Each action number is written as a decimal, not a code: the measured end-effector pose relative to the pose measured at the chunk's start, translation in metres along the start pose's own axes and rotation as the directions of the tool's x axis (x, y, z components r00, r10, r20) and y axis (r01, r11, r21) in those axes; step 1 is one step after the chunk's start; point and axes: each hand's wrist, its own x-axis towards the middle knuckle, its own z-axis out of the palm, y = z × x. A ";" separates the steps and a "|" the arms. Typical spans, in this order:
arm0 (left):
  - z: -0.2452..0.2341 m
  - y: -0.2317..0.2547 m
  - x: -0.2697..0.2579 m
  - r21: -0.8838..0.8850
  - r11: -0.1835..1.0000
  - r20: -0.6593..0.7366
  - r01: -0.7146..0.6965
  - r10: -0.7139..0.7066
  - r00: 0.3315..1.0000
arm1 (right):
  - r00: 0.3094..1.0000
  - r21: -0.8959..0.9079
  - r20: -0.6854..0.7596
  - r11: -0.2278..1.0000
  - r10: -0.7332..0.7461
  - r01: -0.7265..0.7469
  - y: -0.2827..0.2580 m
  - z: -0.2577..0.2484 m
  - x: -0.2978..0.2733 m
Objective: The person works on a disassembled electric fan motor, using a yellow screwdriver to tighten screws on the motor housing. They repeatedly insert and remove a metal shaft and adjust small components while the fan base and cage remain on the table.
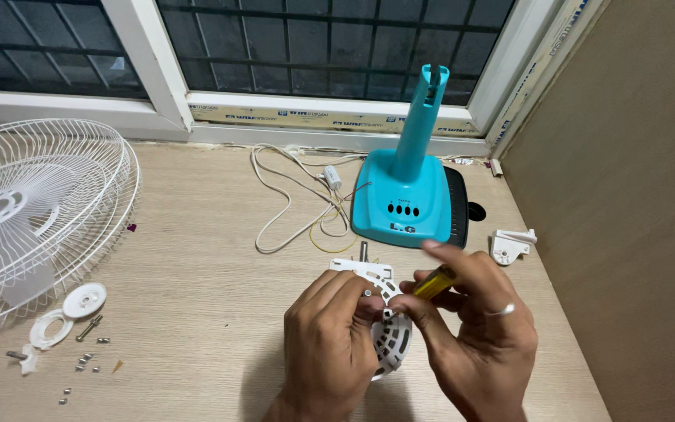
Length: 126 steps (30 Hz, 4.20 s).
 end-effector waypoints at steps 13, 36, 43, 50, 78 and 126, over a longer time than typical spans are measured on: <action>-0.017 0.000 0.007 -0.085 0.996 0.043 0.005 -0.002 0.999 | 0.986 0.038 0.166 0.999 0.003 -0.009 -0.011 -0.013 0.016; -0.004 0.000 0.006 -0.028 0.998 -0.046 0.058 -0.059 0.997 | 0.959 -0.013 0.246 0.989 -0.140 0.148 -0.004 -0.006 0.026; -0.003 0.001 0.004 -0.016 0.995 -0.018 0.096 -0.097 0.995 | 0.977 -0.136 0.141 0.975 -0.158 0.178 0.001 -0.002 0.022; -0.005 0.003 0.005 -0.027 0.998 -0.049 0.056 -0.058 0.997 | 0.970 -0.035 0.201 0.988 -0.140 0.149 -0.011 -0.008 0.025; -0.019 -0.006 0.012 -0.213 0.975 0.052 0.057 -0.047 0.998 | 0.958 0.378 -0.211 0.920 0.194 -0.103 0.032 -0.021 0.003; -0.018 -0.143 0.003 -0.030 0.935 0.226 -0.353 0.351 0.909 | 0.675 0.205 0.363 0.652 0.642 -0.730 0.139 0.045 -0.035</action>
